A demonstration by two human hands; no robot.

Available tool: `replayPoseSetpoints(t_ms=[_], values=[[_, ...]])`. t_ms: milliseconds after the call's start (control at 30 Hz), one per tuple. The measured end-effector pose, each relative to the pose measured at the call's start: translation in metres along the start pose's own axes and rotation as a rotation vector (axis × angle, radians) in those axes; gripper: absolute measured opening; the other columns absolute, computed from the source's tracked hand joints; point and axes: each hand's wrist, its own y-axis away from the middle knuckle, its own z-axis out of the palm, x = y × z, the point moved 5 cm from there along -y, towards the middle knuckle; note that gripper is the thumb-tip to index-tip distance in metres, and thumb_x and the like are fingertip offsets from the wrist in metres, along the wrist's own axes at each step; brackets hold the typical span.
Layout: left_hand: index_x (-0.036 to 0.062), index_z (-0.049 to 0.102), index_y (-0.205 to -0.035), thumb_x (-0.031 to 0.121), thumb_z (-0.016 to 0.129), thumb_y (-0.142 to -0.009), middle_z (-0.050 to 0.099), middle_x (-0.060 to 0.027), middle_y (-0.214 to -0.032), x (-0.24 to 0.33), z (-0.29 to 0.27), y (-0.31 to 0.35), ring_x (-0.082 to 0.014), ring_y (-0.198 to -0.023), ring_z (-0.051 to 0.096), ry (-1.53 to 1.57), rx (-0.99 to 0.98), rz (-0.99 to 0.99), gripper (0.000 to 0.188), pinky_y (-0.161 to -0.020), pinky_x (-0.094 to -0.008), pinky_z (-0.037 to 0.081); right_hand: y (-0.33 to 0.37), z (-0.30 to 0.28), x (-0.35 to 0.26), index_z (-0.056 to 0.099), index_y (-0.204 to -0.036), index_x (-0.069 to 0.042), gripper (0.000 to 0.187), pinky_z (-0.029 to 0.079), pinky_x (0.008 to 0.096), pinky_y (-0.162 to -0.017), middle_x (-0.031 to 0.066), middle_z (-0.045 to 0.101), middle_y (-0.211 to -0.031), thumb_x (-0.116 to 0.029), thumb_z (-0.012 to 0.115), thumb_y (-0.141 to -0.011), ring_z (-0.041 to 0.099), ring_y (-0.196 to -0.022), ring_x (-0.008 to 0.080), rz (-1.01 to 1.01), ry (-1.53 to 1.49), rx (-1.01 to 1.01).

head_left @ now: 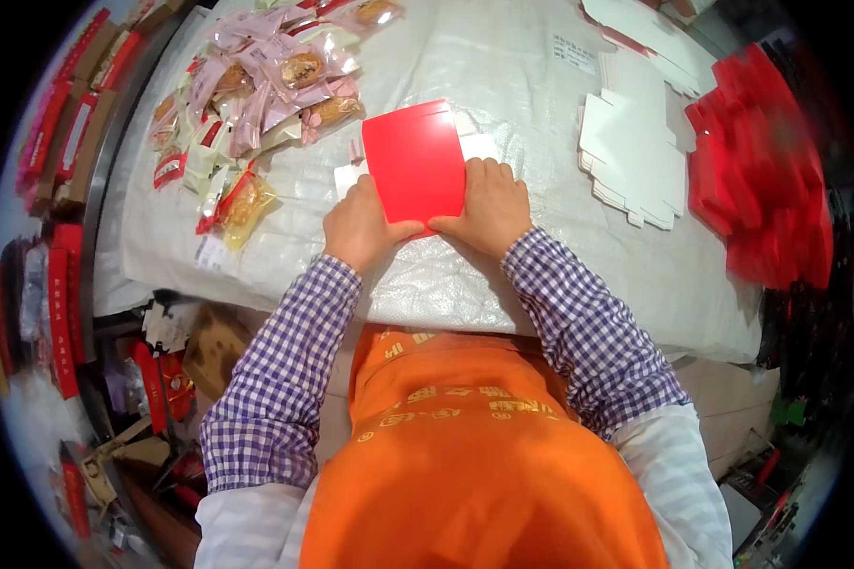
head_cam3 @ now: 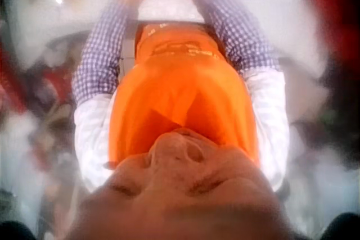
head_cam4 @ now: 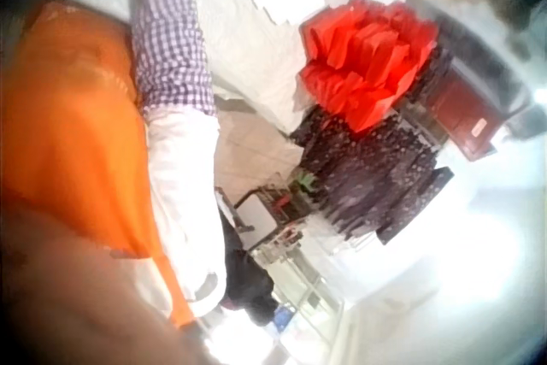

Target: The person assembles small red boxes by folding flat white cardboard pieces along pre-scored lines. They insert a red plastic insert into the folded cardboard structure and then place the completed box onto a growing stack on the table. The process is repeated continuously with new cardboard pieces.

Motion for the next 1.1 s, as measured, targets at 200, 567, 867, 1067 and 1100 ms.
replayPoseSetpoints(t_ms=[200, 567, 867, 1067, 1100], values=[[-0.0008, 0.058, -0.114, 0.046, 0.091, -0.070, 0.070, -0.0196, -0.107, -0.006, 0.008, 0.006, -0.0358, -0.096, 0.071, 0.027, 0.116, 0.072, 0.073, -0.083, -0.0444, 0.056, 0.002, -0.009, -0.010, 0.058, -0.121, -0.003, 0.076, 0.049, 0.0470, -0.095, 0.0131, 0.062, -0.119, -0.056, 0.085, -0.073, 0.058, -0.116, 0.0296, 0.056, 0.061, -0.050], [0.0040, 0.067, -0.097, 0.003, 0.069, -0.084, 0.067, -0.0115, -0.094, -0.030, 0.018, 0.057, -0.0311, -0.090, 0.065, 0.209, 0.303, 0.491, 0.013, -0.081, -0.0421, 0.052, 0.065, -0.020, 0.009, 0.072, -0.102, -0.006, 0.019, 0.053, 0.0405, -0.090, 0.0126, 0.070, -0.104, -0.007, 0.074, -0.084, 0.065, -0.097, 0.0311, -0.371, -0.529, 0.225], [-0.0023, 0.069, -0.110, 0.001, 0.065, -0.086, 0.069, -0.0142, -0.108, 0.001, 0.029, 0.105, -0.0313, -0.100, 0.067, 0.055, 0.336, 0.852, 0.024, -0.088, -0.0398, 0.055, 0.097, -0.004, 0.009, 0.071, -0.110, -0.004, 0.025, 0.053, 0.0375, -0.088, 0.0096, 0.067, -0.104, -0.007, 0.067, -0.086, 0.064, -0.098, 0.0283, -0.644, -0.172, 0.203], [-0.0040, 0.070, -0.111, 0.000, 0.068, -0.085, 0.068, -0.0126, -0.104, -0.003, 0.035, 0.105, -0.0289, -0.097, 0.066, 0.062, 0.340, 0.818, 0.026, -0.085, -0.0379, 0.056, 0.106, 0.001, 0.008, 0.066, -0.114, -0.001, 0.030, 0.052, 0.0381, -0.087, 0.0108, 0.065, -0.105, -0.007, 0.064, -0.085, 0.062, -0.099, 0.0284, -0.686, -0.181, 0.154], [-0.0042, 0.070, -0.110, 0.000, 0.068, -0.084, 0.067, -0.0122, -0.103, -0.003, 0.035, 0.105, -0.0286, -0.096, 0.066, 0.061, 0.338, 0.810, 0.026, -0.084, -0.0376, 0.056, 0.107, 0.002, 0.009, 0.066, -0.115, -0.001, 0.031, 0.052, 0.0383, -0.087, 0.0109, 0.065, -0.106, -0.007, 0.065, -0.084, 0.063, -0.099, 0.0285, -0.700, -0.187, 0.138]])
